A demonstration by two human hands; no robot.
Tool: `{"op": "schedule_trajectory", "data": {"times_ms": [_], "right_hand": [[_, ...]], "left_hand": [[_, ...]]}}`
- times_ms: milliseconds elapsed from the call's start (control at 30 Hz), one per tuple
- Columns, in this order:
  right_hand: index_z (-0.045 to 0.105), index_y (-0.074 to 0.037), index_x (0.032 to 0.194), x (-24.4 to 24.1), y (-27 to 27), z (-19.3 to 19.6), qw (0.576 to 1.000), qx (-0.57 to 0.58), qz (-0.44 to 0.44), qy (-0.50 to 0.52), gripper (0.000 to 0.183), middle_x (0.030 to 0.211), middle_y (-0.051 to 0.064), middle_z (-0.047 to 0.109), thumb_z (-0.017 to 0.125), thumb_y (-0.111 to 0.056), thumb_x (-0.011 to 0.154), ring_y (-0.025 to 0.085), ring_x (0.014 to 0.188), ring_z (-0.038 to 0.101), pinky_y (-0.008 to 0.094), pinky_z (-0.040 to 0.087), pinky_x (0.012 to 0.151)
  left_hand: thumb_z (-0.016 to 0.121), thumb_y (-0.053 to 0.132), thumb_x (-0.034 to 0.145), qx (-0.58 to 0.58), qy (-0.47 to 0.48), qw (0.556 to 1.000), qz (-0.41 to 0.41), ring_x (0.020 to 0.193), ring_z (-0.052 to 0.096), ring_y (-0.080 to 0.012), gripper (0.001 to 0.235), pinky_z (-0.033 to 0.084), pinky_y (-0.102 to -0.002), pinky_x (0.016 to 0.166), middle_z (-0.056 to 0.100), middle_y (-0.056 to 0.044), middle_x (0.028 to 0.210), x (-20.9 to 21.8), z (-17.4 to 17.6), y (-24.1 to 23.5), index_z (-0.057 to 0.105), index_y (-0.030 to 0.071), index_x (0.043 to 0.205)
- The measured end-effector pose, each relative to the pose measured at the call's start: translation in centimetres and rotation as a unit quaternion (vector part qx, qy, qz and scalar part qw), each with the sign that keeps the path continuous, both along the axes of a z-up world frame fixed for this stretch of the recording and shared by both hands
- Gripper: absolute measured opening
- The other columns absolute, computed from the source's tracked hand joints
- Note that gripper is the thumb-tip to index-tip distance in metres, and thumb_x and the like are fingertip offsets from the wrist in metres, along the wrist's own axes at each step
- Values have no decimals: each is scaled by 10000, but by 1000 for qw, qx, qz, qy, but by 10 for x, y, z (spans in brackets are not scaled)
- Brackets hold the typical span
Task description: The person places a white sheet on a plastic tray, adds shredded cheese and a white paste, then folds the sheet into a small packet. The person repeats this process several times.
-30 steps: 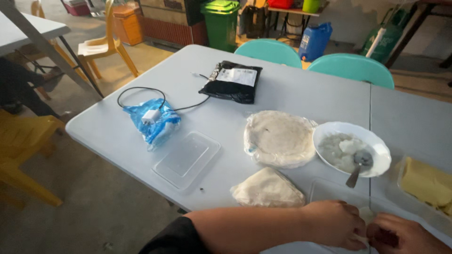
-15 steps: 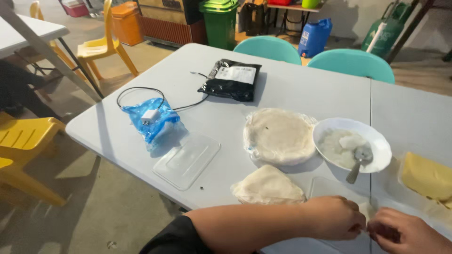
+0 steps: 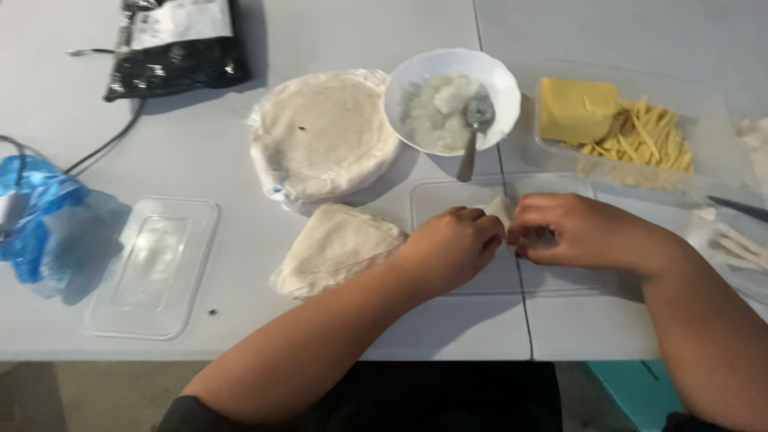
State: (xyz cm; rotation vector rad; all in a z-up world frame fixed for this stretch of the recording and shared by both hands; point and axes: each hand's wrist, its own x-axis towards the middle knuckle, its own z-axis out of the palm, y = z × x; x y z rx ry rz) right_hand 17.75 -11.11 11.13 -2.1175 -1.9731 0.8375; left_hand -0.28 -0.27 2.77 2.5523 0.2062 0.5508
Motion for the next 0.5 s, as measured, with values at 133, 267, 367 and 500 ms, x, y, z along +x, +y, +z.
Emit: {"op": "schedule_trajectory", "data": {"times_ms": [133,267,367,500], "right_hand": [[753,-160,1023,0,10,7,1000,8,18,1,217,935,-31,708,746,-259,829,145,823,715,313,590,752],[751,-148,1010,6,1,-1,998,35,43,24,217,935,-21,712,732,-249,819,145,829,715,312,593,753],[735,-150,1030,14,0,-11,998,25,53,-21,323,989,-6,695,804,-349,784,164,860,689,333,585,759],[738,-195,1063,23,1,-32,995,-37,27,-87,370,966,-13,691,830,-400,769,150,923,691,339,581,836]], "left_hand": [[647,180,918,-23,-24,999,-6,882,688,-349,120,553,-465,809,707,-119,895,-1,18,5,700,94,982],[648,170,918,-52,-11,999,-2,889,694,-342,112,558,-454,808,714,-116,912,0,11,3,701,91,976],[646,166,911,-54,0,999,-3,905,700,-336,115,565,-445,817,725,-113,925,3,-3,7,708,93,974],[632,153,864,-12,-22,1000,-16,957,710,-344,155,563,-459,854,743,-121,966,8,-16,10,721,96,978]]}}
